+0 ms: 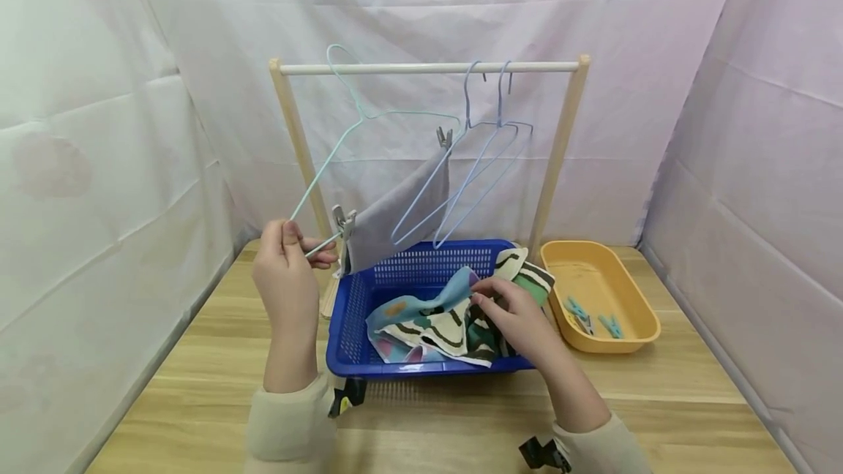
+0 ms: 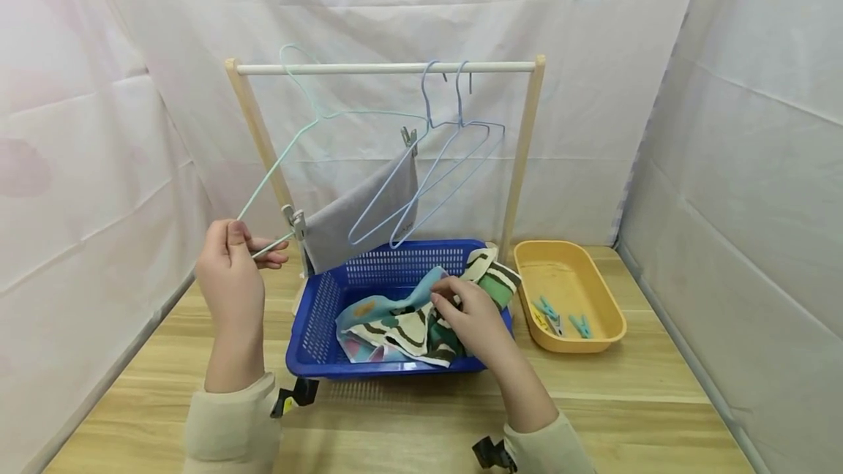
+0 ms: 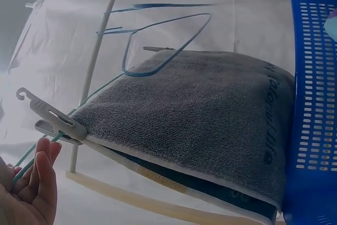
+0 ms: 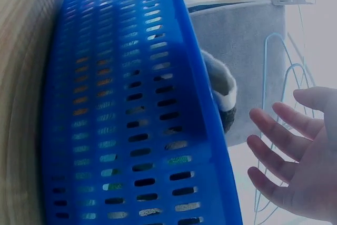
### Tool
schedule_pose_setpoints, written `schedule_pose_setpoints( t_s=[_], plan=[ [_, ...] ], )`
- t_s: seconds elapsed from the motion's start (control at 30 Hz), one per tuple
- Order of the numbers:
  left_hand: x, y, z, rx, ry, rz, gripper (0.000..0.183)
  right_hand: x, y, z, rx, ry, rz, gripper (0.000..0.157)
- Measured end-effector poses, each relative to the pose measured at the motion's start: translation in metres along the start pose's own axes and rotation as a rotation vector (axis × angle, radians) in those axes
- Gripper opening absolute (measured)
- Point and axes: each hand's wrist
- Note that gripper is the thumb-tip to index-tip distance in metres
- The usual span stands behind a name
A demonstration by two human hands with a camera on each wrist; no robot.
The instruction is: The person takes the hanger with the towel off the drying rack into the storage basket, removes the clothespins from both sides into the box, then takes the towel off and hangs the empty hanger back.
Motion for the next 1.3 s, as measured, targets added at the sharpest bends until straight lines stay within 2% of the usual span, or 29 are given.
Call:
schedule_pose_setpoints(
  t_s=[0.17, 0.57, 0.77, 0.9, 1.1, 1.3],
  plan=[
    [-0.004, 0.006, -0.002, -0.006, 0.029, -0.022, 0.039, 0.000, 0.005, 0.001, -0.007, -0.041, -0.018, 0.021],
    [-0.007, 0.006, -0.001, -0.097, 0.128, -0.130, 0.037, 0.002, 0.017, 0.007, -0.014, -0.102, -0.110, 0.017],
    [-0.018, 0.012, -0.002, -0.138, 0.154, -0.154, 0.034, 0.006, 0.021, 0.006, 0.000, -0.148, -0.140, 0.018],
    [-0.026, 0.020, -0.002, -0.178, 0.235, -0.173, 0.030, 0.003, 0.022, 0.005, -0.010, -0.168, -0.152, 0.018],
    [-0.037, 0.029, -0.002, -0.214, 0.345, -0.204, 0.030, -0.004, 0.023, 0.009, -0.010, -0.123, -0.184, 0.020],
    [-0.050, 0.035, -0.005, -0.233, 0.418, -0.196, 0.032, -0.006, 0.028, 0.009, 0.020, -0.133, -0.196, 0.022]
  ],
)
Point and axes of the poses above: each hand's wrist, its own y-axis away from the middle knuckle, its own x-axis out of the palm, z = x × y, and after that the axes turned 8 degrees about -y, right-handed
